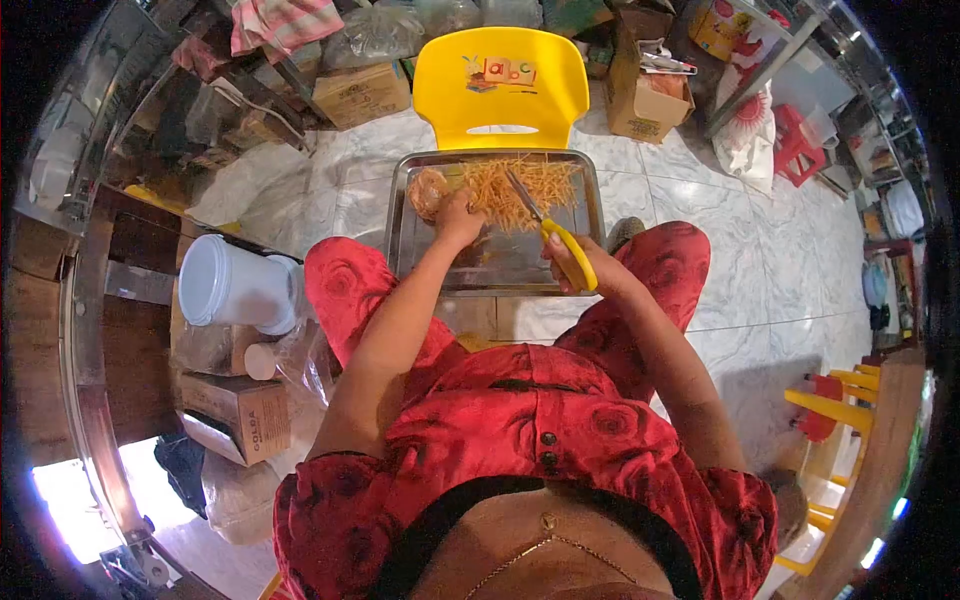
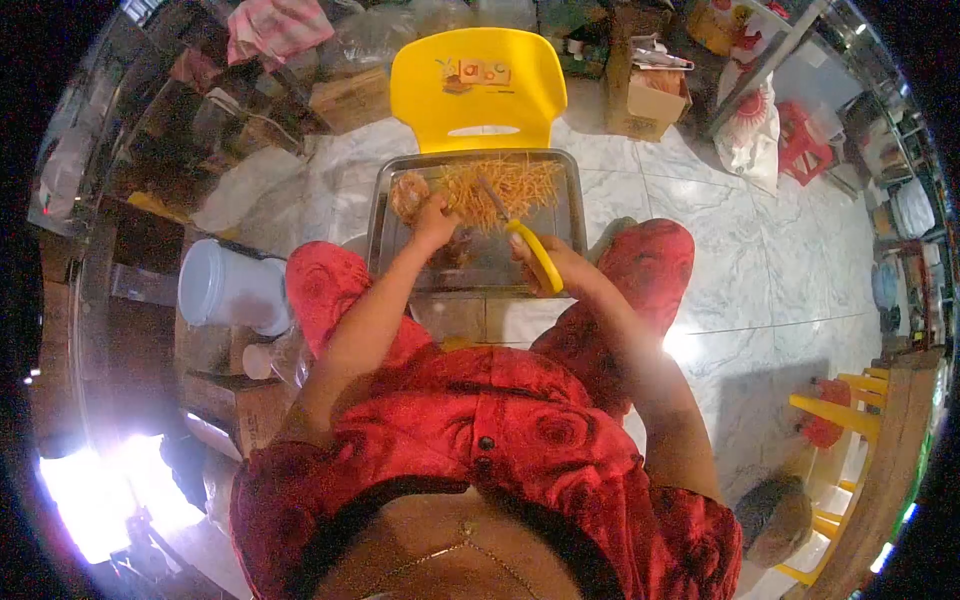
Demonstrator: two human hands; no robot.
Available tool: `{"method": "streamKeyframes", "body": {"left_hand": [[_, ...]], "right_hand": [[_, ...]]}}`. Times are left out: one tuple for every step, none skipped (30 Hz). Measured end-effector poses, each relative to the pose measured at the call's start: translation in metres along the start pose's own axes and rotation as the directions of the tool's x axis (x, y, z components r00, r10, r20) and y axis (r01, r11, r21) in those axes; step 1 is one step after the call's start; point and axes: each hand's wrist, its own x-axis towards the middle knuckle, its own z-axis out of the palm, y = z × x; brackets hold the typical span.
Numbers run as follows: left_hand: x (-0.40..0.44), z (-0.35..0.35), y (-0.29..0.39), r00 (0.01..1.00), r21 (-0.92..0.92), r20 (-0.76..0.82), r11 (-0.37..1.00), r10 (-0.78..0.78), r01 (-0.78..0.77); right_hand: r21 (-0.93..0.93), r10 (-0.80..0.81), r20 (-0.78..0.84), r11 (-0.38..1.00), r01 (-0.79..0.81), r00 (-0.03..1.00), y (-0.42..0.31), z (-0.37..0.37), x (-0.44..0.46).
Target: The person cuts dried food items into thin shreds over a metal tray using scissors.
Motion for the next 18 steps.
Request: {"method": "streamKeyframes", "body": {"left_hand": [[0.000,0.004,-0.001,0.999,-0.009,0.004,0.999,0.033,-0.033],[0.000,0.008,-0.002,0.998,-0.017,0.008,0.998,0.066,-0.066],[-0.002,0.008,0.000,0.998,-0.016,0.012,0.998,0.066,-0.066],[-0.004,0.009,0.002,0.986,-0.114,0.142,0.991,0.089,-0.073],[-0.006,0.009,0.005,0.956,-0.212,0.266,0.975,0.124,-0.067],[-0.006,0.010,0.008,0.955,-0.215,0.270,0.974,0.127,-0.068],[-0.004,0.011,0.010,0.947,-0.290,0.241,0.947,0.214,-0.139],[-0.003,0.011,0.012,0.932,-0.361,0.208,0.909,0.297,-0.209],[-0.008,0.000,0.024,0.930,-0.363,0.213,0.908,0.300,-0.210],[-0.018,-0.024,0.046,0.883,-0.409,0.255,0.871,0.395,-0.272],[-0.032,-0.051,0.069,0.825,-0.454,0.290,0.828,0.485,-0.327],[-0.049,-0.081,0.090,0.736,-0.465,0.379,0.803,0.561,-0.372],[-0.070,-0.111,0.109,0.632,-0.481,0.460,0.774,0.623,-0.412],[-0.092,-0.136,0.122,0.525,-0.567,0.549,0.752,0.650,-0.337],[-0.112,-0.158,0.131,0.404,-0.635,0.619,0.732,0.673,-0.246],[-0.124,-0.175,0.138,0.260,-0.704,0.579,0.634,0.773,-0.320],[-0.134,-0.189,0.143,0.106,-0.767,0.524,0.522,0.845,-0.373],[-0.144,-0.203,0.144,0.080,-0.775,0.516,0.504,0.853,-0.382]], "right_hand": [[0.008,0.035,-0.030,0.999,-0.035,0.999,0.000,-0.001,0.002],[0.018,0.070,-0.060,0.997,-0.069,0.996,-0.001,-0.002,0.003],[0.021,0.073,-0.061,0.997,-0.072,0.995,-0.001,-0.002,0.005],[0.044,0.050,-0.075,0.998,-0.046,0.996,0.000,-0.001,0.007],[0.065,0.026,-0.091,0.998,-0.020,0.996,0.000,0.000,0.008],[0.065,0.029,-0.095,0.998,-0.023,0.995,-0.003,0.001,0.008],[0.082,-0.001,-0.092,0.997,0.009,0.996,-0.007,0.003,0.007],[0.099,-0.032,-0.090,0.994,0.041,0.995,-0.008,0.005,0.007],[0.102,-0.029,-0.095,0.994,0.038,0.995,-0.007,0.005,0.008],[0.109,-0.009,-0.107,0.994,0.021,0.994,-0.006,0.003,0.011],[0.117,0.011,-0.118,0.993,0.003,0.993,-0.005,0.002,0.013],[0.122,0.011,-0.121,0.993,0.003,0.993,-0.006,0.002,0.013],[0.129,0.001,-0.128,0.991,0.016,0.992,-0.008,0.003,0.012],[0.136,-0.008,-0.135,0.990,0.027,0.991,-0.010,0.003,0.011],[0.142,-0.005,-0.136,0.990,0.025,0.991,-0.011,0.004,0.010],[0.145,0.000,-0.125,0.989,0.018,0.992,-0.012,0.004,0.009],[0.147,0.005,-0.112,0.989,0.012,0.994,-0.013,0.004,0.010],[0.152,0.010,-0.111,0.988,0.007,0.994,-0.011,0.003,0.012]]}}
